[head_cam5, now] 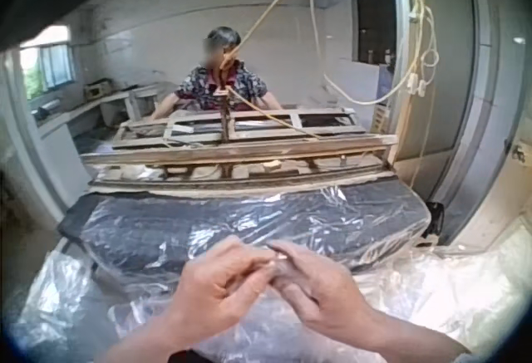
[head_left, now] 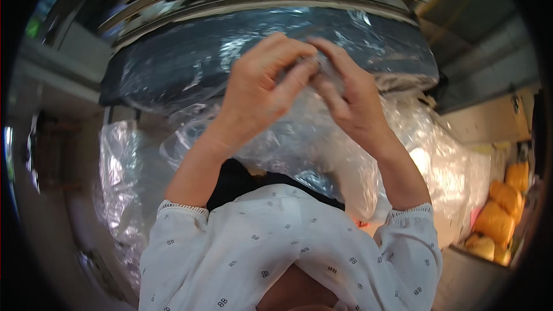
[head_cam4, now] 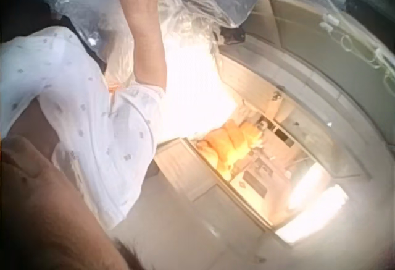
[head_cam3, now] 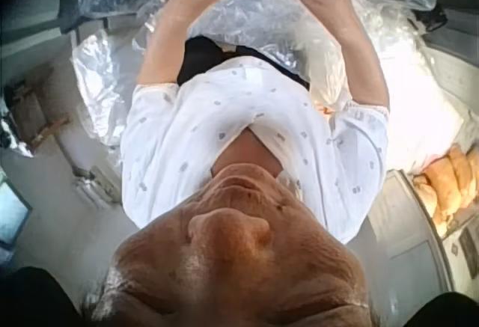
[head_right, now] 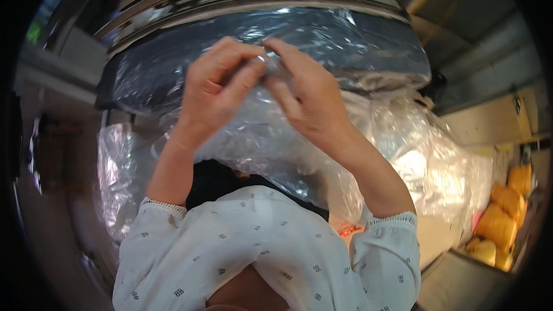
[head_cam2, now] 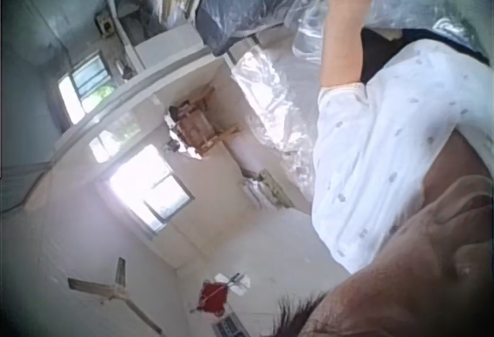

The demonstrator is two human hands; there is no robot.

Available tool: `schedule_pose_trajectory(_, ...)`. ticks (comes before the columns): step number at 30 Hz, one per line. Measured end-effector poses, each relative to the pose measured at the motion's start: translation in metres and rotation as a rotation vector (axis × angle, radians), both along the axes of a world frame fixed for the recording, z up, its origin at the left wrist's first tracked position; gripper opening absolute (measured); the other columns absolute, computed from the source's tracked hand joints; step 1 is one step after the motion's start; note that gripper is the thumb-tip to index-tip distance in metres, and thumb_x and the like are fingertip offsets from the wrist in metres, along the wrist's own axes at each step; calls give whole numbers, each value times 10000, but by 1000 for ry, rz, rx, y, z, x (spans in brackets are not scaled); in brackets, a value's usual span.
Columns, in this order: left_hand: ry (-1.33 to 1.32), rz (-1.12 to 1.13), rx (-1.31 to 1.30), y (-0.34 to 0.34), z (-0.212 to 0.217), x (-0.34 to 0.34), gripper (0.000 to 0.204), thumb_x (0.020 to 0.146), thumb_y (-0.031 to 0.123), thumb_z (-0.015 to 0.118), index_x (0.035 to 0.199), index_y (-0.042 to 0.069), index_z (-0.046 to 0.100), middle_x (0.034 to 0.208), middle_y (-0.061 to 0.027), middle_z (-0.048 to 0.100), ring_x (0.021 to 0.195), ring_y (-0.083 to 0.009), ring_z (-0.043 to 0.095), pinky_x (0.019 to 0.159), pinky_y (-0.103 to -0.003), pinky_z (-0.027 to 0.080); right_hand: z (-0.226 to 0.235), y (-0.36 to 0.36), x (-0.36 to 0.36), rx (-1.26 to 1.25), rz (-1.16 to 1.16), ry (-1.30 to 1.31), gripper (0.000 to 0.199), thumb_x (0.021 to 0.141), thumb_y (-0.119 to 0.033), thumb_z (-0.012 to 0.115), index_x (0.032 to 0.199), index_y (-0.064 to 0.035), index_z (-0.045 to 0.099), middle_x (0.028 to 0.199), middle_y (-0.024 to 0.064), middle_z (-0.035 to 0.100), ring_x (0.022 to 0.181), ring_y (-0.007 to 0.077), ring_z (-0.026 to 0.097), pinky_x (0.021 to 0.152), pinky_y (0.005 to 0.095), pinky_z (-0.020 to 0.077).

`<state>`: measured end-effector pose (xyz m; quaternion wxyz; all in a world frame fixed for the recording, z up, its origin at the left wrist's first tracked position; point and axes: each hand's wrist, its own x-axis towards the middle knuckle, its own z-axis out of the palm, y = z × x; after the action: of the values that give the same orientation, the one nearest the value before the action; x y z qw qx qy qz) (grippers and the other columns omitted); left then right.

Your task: Wrapping a large mattress or foam block in protective plastic sheeting on an industrial floor.

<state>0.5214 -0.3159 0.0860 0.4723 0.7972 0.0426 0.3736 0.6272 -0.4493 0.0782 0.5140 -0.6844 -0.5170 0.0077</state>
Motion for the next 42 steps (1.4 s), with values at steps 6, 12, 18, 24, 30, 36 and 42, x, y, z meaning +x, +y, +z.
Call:
schedule_pose_trajectory(6, 471, 561, 426, 60, -30, -107, 212, 688, -62, 507, 849, 21, 616, 875, -84, 601, 761, -281, 609, 688, -321, 473, -18, -35, 39, -23, -158, -156, 119, 850, 25, 468, 924, -23, 547, 726, 40, 526, 659, 82, 462, 609, 207, 392)
schedule_pose_trajectory(12, 597, 563, 77, 150, -14, -255, 189, 686, -45, 461, 809, 5, 596, 758, -26, 594, 715, -119, 564, 671, -240, 426, -21, -79, 89, -143, -383, -152, 79, 900, -12, 488, 925, -4, 563, 768, 22, 513, 700, 68, 438, 632, 183, 357)
schedule_pose_trajectory(18, 429, 677, -22, 262, 47, -265, 241, 791, 123, 552, 1016, 42, 579, 788, -26, 589, 711, -102, 568, 649, -273, 452, -17, -56, 123, -171, -321, -143, 107, 941, -82, 476, 914, 1, 539, 768, -13, 489, 725, 52, 407, 644, 180, 353)
schedule_pose_trajectory(24, 218, 680, 285, 210, -13, -152, 515, 762, 329, 697, 1181, 78, 534, 1151, -81, 564, 1006, -231, 572, 866, -333, 444, -37, -34, 144, -404, -370, -179, 231, 927, -144, 491, 756, 6, 450, 628, 28, 367, 613, 87, 329, 536, 247, 307)
schedule_pose_trajectory(30, 677, 449, 692, 182, -88, -150, 709, 732, 358, 699, 1323, 81, 424, 1354, -110, 435, 1270, -287, 384, 1020, -400, 304, -53, -37, 182, -562, -331, -254, 315, 921, -193, 515, 704, 2, 396, 589, 74, 285, 567, 96, 281, 488, 287, 264)
schedule_pose_trajectory(36, 574, 705, 688, 251, -93, -161, 714, 723, 393, 695, 1287, 29, 450, 1337, -136, 452, 1254, -284, 403, 996, -428, 319, -97, -38, 197, -438, -384, -443, 329, 906, -223, 541, 695, 9, 441, 553, 131, 342, 515, 153, 322, 480, 316, 308)
schedule_pose_trajectory(42, 505, 518, 815, 306, -73, -161, 247, 738, 194, 677, 958, 84, 657, 1171, -116, 588, 1118, -303, 526, 939, -375, 405, -98, -37, 190, -476, -493, -480, 304, 887, -210, 551, 675, -14, 455, 571, 165, 433, 493, 272, 369, 482, 341, 343)
